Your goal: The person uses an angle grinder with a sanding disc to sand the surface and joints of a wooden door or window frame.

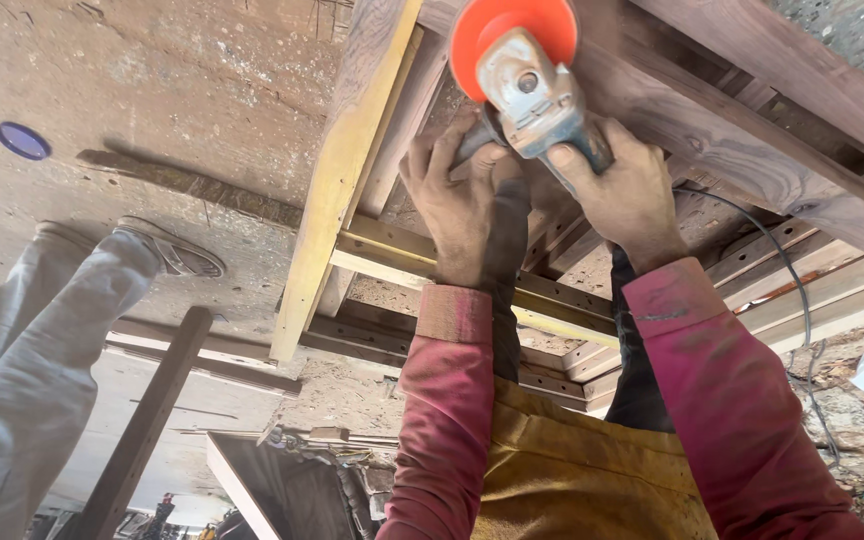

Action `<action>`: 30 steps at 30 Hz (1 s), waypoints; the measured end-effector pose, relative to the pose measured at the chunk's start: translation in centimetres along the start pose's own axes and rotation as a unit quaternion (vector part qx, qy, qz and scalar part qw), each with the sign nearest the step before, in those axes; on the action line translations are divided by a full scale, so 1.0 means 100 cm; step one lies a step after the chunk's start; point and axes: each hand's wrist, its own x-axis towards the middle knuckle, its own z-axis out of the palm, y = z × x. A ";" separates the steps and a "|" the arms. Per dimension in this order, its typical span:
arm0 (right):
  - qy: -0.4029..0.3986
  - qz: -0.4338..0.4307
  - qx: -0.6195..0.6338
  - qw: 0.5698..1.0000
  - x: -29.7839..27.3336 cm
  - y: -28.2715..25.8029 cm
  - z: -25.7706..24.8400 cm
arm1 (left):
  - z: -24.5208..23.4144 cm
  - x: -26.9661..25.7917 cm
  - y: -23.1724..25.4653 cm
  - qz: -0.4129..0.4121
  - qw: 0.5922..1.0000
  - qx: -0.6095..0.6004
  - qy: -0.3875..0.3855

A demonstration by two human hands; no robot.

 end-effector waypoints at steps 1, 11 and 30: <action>0.001 0.002 0.002 1.000 -0.004 0.008 -0.002 | -0.004 -0.004 0.004 -0.010 1.000 -0.001 -0.021; 0.017 0.052 0.127 0.990 -0.086 0.091 -0.053 | -0.007 0.124 -0.009 0.239 0.941 0.223 -0.087; 0.001 -0.022 0.022 1.000 -0.008 0.016 0.009 | -0.054 0.004 -0.021 -0.001 0.984 -0.143 -0.104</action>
